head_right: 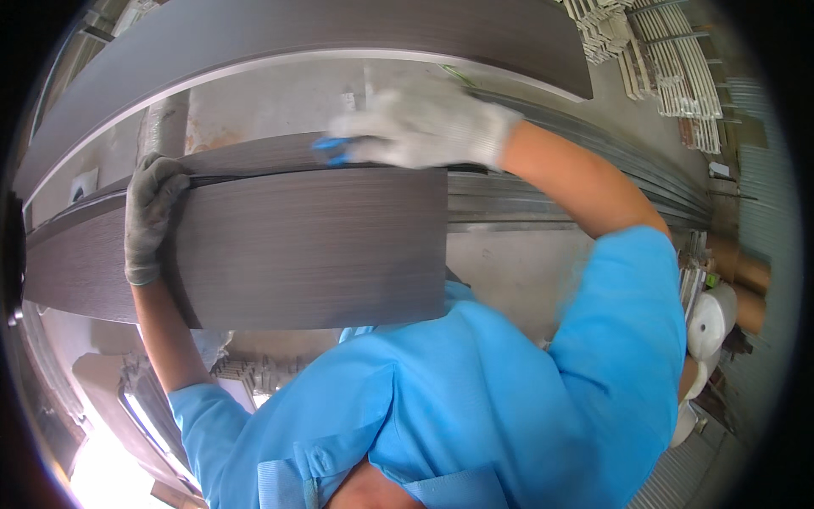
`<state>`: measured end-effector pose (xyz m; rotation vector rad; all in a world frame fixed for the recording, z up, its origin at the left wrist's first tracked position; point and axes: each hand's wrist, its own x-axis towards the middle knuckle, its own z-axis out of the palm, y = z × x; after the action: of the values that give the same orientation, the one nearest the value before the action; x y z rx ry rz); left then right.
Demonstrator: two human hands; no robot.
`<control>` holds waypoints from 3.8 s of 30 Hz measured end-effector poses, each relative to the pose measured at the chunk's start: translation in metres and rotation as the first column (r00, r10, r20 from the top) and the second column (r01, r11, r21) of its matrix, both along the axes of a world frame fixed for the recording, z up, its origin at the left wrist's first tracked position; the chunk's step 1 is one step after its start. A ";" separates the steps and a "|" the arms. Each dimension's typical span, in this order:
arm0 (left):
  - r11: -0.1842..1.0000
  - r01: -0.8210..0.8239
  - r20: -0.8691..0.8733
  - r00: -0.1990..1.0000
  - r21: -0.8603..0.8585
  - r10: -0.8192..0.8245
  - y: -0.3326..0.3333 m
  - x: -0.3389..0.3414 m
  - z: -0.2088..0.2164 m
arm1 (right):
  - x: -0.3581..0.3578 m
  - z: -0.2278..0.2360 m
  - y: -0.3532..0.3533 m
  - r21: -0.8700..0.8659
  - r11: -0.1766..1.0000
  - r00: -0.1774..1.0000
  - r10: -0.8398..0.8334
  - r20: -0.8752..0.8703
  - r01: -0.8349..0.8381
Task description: The person picks up a large grey panel and uses a blue utility knife to apply a black edge trim strip along its long edge. They press the strip into place and smooth it down, then repeat the process on a second panel.
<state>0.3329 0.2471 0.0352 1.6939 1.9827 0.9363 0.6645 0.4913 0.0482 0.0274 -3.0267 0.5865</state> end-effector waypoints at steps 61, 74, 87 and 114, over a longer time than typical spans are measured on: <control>0.967 -0.253 -0.116 0.961 0.000 0.251 -0.103 -0.235 -0.002 | -0.101 0.046 -0.092 -0.134 0.837 0.810 -0.455 0.370 0.531; 0.944 -0.329 -0.125 0.938 -0.025 0.324 -0.097 -0.228 -0.004 | -0.239 0.016 -0.102 -0.084 0.982 0.968 -0.151 0.202 0.171; 0.952 -0.306 -0.172 0.937 0.023 0.305 -0.097 -0.231 -0.003 | -0.379 0.017 -0.163 -0.070 0.985 0.967 -0.142 0.214 0.160; 0.900 -0.429 -0.187 0.881 0.073 0.435 -0.234 -0.540 -0.023 | -0.240 0.042 -0.147 -0.178 0.658 0.647 -0.590 0.483 0.732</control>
<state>-0.2073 0.0134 0.0121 1.4273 2.5638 0.9688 0.4244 0.3440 0.0903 -1.3348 -2.8319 1.1315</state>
